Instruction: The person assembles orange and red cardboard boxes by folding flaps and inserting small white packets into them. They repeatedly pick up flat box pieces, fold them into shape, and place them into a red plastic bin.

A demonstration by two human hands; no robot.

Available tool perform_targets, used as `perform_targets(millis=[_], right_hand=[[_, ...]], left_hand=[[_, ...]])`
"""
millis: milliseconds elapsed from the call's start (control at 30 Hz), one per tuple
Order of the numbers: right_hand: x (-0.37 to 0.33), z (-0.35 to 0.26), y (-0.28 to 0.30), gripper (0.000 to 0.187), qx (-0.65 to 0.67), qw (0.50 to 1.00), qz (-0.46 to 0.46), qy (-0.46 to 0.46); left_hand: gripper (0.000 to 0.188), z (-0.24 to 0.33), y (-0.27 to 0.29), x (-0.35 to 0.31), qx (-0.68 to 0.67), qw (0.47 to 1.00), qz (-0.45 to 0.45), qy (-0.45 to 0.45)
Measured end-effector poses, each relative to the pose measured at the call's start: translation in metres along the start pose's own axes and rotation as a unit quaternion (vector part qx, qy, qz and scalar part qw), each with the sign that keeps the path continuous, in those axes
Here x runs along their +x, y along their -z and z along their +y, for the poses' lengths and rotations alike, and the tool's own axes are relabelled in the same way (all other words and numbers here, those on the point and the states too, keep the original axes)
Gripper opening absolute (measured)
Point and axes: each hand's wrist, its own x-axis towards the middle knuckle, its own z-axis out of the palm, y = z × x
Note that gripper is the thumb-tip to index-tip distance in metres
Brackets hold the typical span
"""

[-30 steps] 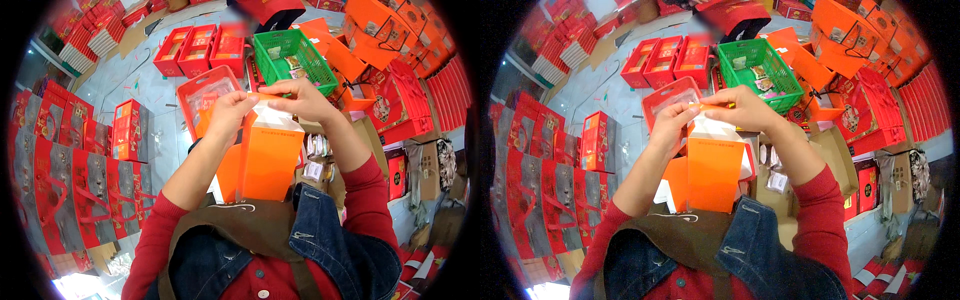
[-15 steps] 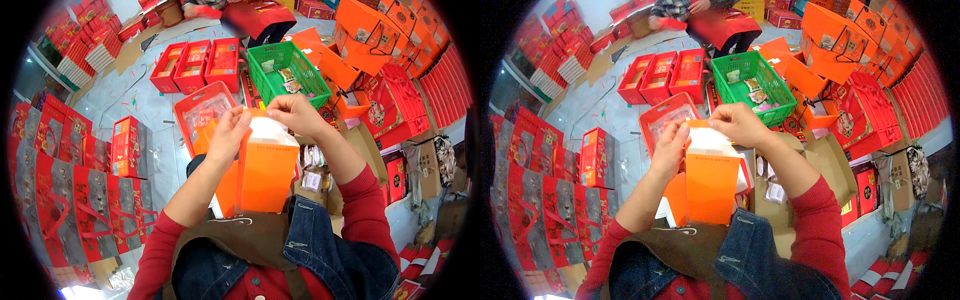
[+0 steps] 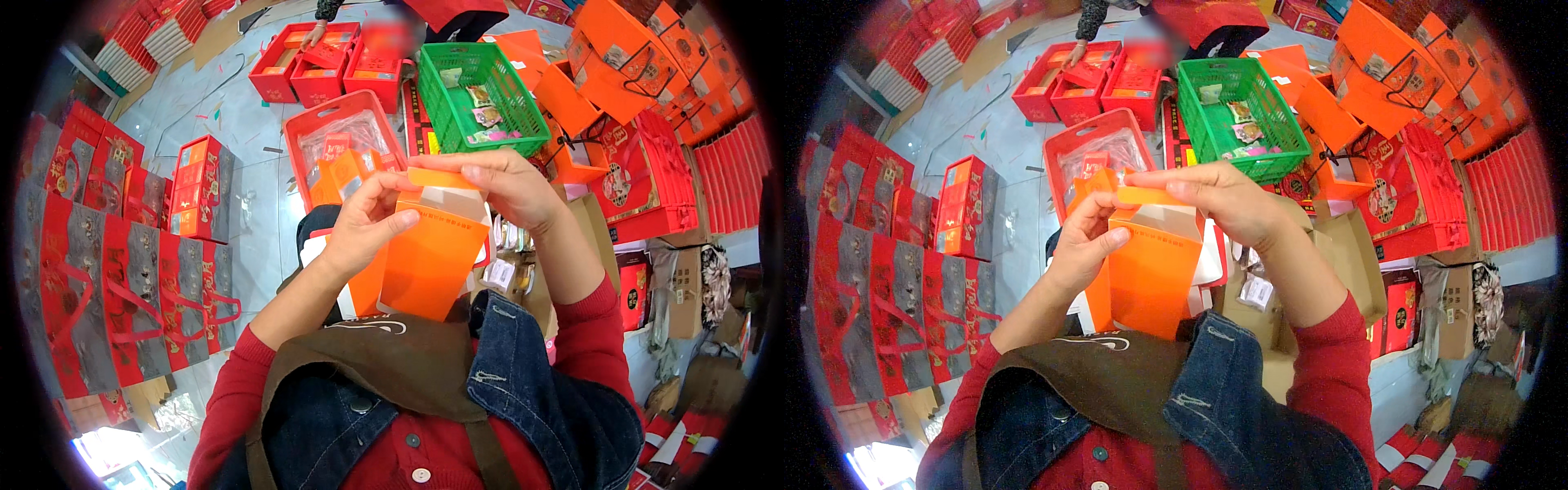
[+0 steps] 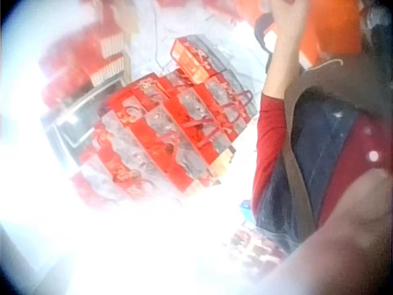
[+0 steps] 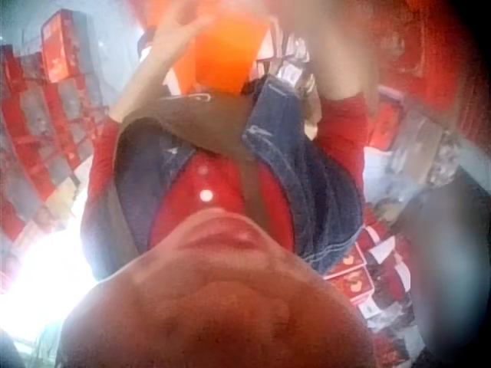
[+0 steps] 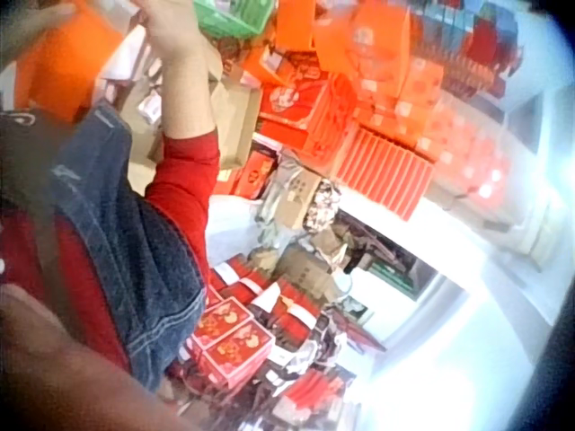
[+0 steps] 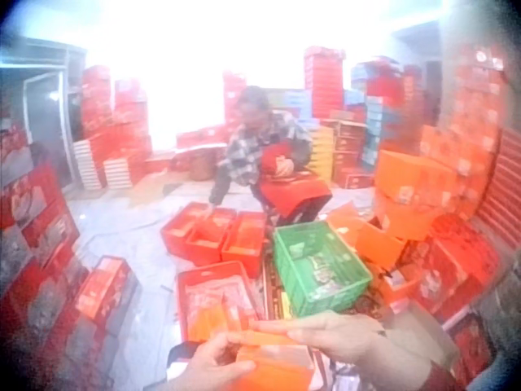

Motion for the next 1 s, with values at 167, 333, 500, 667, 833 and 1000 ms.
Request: perform_targets(millis=[167,333,500,667,833,1000], right_hand=[[-0.001,0.001,-0.018,0.038,0.097,0.988,0.121,0.017],[-0.020,0.037,-0.010,0.016,-0.072,0.884,0.403,0.226],[-0.028,0.043,-0.030,0.012,-0.378,0.843,0.331,0.190],[0.000,0.019,-0.001,0.025,0.158,0.945,0.287,0.022],[0.001,0.014,-0.011,0.030,0.028,0.987,0.145,-0.057],[-0.002,0.014,-0.023,0.030,-0.103,0.985,0.137,-0.006]], left_hand=[[0.028,-0.002,0.004,0.004,0.005,1.000,0.016,-0.011],[0.027,-0.004,0.007,0.002,0.007,0.997,0.072,0.008],[0.027,-0.006,0.005,0.006,0.005,0.999,0.040,0.028],[0.027,-0.005,0.001,0.007,0.013,0.999,0.041,0.009],[0.039,-0.007,0.003,0.004,-0.004,0.998,0.057,0.013],[0.047,-0.006,-0.001,0.002,-0.055,0.995,0.078,0.011]])
